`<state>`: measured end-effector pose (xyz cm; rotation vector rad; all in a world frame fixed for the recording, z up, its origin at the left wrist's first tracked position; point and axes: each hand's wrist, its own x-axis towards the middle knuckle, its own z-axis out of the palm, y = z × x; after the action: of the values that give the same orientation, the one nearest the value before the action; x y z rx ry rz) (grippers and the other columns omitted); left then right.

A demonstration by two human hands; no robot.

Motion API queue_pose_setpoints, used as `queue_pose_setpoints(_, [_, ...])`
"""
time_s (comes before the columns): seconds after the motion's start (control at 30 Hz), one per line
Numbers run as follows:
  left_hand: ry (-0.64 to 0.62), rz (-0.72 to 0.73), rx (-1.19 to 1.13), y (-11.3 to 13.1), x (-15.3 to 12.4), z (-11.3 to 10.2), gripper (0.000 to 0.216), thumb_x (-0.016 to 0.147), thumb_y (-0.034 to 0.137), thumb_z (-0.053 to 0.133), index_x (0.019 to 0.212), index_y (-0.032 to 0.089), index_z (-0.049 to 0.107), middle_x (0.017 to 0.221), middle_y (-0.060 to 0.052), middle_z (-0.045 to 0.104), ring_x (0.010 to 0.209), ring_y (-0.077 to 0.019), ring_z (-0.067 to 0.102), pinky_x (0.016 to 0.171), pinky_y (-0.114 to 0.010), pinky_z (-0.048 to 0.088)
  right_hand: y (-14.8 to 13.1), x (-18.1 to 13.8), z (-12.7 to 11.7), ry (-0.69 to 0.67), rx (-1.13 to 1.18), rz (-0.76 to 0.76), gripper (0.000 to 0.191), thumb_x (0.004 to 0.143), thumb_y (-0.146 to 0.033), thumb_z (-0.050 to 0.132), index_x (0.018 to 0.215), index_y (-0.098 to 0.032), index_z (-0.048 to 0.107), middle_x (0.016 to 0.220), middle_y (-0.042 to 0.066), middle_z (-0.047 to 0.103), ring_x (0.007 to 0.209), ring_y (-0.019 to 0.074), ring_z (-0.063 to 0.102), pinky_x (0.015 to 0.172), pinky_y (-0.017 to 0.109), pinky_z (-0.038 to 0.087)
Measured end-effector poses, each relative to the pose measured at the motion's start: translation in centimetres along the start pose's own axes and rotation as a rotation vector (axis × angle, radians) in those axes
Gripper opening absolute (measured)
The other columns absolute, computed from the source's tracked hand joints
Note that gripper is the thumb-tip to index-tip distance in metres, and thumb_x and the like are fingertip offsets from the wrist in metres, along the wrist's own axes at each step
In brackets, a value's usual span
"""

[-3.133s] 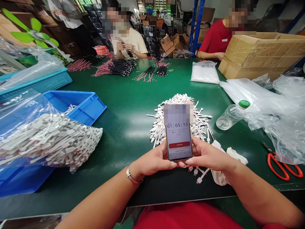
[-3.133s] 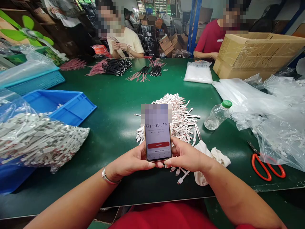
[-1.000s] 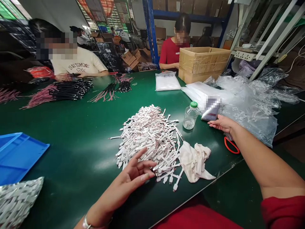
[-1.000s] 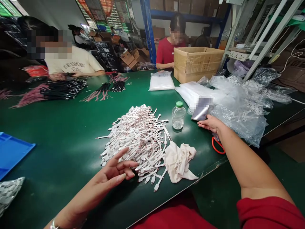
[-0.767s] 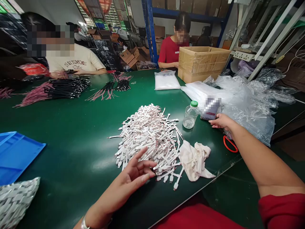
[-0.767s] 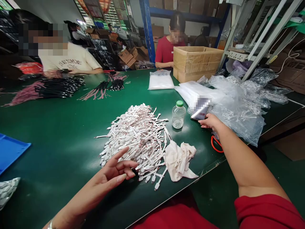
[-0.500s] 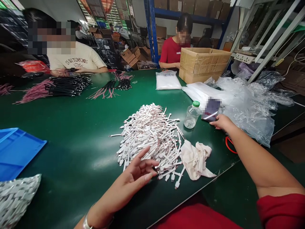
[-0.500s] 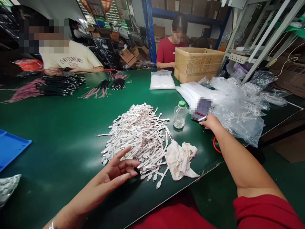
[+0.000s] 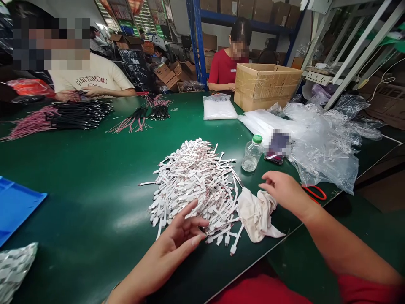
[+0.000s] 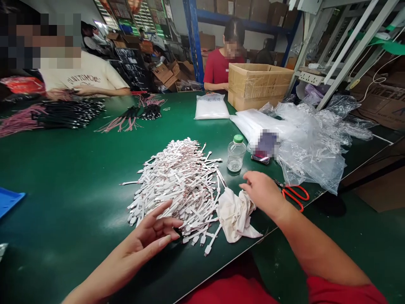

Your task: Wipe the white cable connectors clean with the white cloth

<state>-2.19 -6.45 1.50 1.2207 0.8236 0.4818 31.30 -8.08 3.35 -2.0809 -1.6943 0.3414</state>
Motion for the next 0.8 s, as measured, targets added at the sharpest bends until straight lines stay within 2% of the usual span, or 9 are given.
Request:
queue_pose_setpoints(0.1, [0.025, 0.000, 0.015, 0.1, 0.0, -0.1, 0.070, 0.088, 0.040, 0.056, 0.149, 0.032, 0.021, 0.119, -0.009, 0.060, 0.103, -0.0198, 0.058, 0.097, -0.034, 0.040, -1.0, -1.5, 0.6, -0.084, -0.012, -0.105, 0.011, 0.083, -0.030, 0.057, 0.083, -0.021, 0.063, 0.078, 0.002, 0.065, 0.074, 0.0181, 0.059, 0.065, 0.028, 0.041])
queue_pose_setpoints(0.17, [0.036, -0.016, 0.036, 0.1, 0.0, -0.3, 0.071, 0.088, 0.039, 0.056, 0.149, 0.032, 0.019, 0.120, -0.009, 0.059, 0.104, -0.0204, 0.057, 0.098, -0.034, 0.040, 0.0, -2.3, 0.6, -0.075, -0.040, -0.106, 0.015, 0.087, -0.030, 0.051, 0.082, -0.021, 0.062, 0.080, 0.002, 0.065, 0.076, 0.0185, 0.058, 0.065, 0.029, 0.041])
queue_pose_setpoints(0.33, [0.031, -0.046, 0.062, 0.1, 0.0, -0.5, 0.070, 0.088, 0.039, 0.056, 0.149, 0.034, 0.021, 0.120, -0.009, 0.060, 0.104, -0.0210, 0.058, 0.099, -0.035, 0.040, 6.0, -3.9, 0.2, 0.170, -0.304, 0.052, 0.013, 0.085, -0.026, 0.051, 0.084, -0.019, 0.061, 0.087, 0.008, 0.064, 0.087, 0.0258, 0.058, 0.076, 0.036, 0.043])
queue_pose_setpoints(0.43, [0.032, -0.061, 0.047, 0.0, 0.1, -0.3, 0.070, 0.088, 0.039, 0.057, 0.148, 0.034, 0.023, 0.120, -0.009, 0.060, 0.104, -0.0216, 0.058, 0.099, -0.036, 0.041, 9.1, -4.7, 0.2, 0.228, -0.481, 0.129, 0.010, 0.082, -0.027, 0.056, 0.082, -0.018, 0.061, 0.083, 0.011, 0.062, 0.084, 0.0291, 0.056, 0.073, 0.039, 0.044])
queue_pose_setpoints(0.5, [0.072, -0.063, 0.034, 0.0, 0.2, 0.0, 0.069, 0.087, 0.040, 0.057, 0.148, 0.034, 0.025, 0.120, -0.009, 0.060, 0.104, -0.0215, 0.058, 0.098, -0.035, 0.041, 10.3, -4.9, 0.4, 0.242, -0.509, 0.143, 0.010, 0.082, -0.028, 0.056, 0.081, -0.019, 0.061, 0.082, 0.011, 0.061, 0.081, 0.0288, 0.056, 0.072, 0.039, 0.044])
queue_pose_setpoints(0.63, [0.179, -0.055, 0.031, 0.1, 0.2, 0.6, 0.071, 0.085, 0.044, 0.059, 0.147, 0.032, 0.028, 0.116, -0.008, 0.062, 0.101, -0.0212, 0.058, 0.096, -0.032, 0.043, 11.2, -4.5, 1.1, 0.253, -0.472, 0.120, 0.011, 0.085, -0.023, 0.051, 0.086, -0.018, 0.061, 0.084, 0.010, 0.062, 0.084, 0.0272, 0.058, 0.077, 0.038, 0.046])
queue_pose_setpoints(0.8, [0.193, -0.071, 0.039, 0.2, 0.2, 0.9, 0.070, 0.084, 0.044, 0.059, 0.146, 0.032, 0.029, 0.115, -0.006, 0.062, 0.098, -0.0196, 0.059, 0.093, -0.028, 0.044, 11.5, -3.9, 1.7, 0.266, -0.453, 0.077, 0.015, 0.087, -0.020, 0.047, 0.086, -0.017, 0.062, 0.088, 0.011, 0.062, 0.088, 0.0267, 0.057, 0.084, 0.039, 0.045])
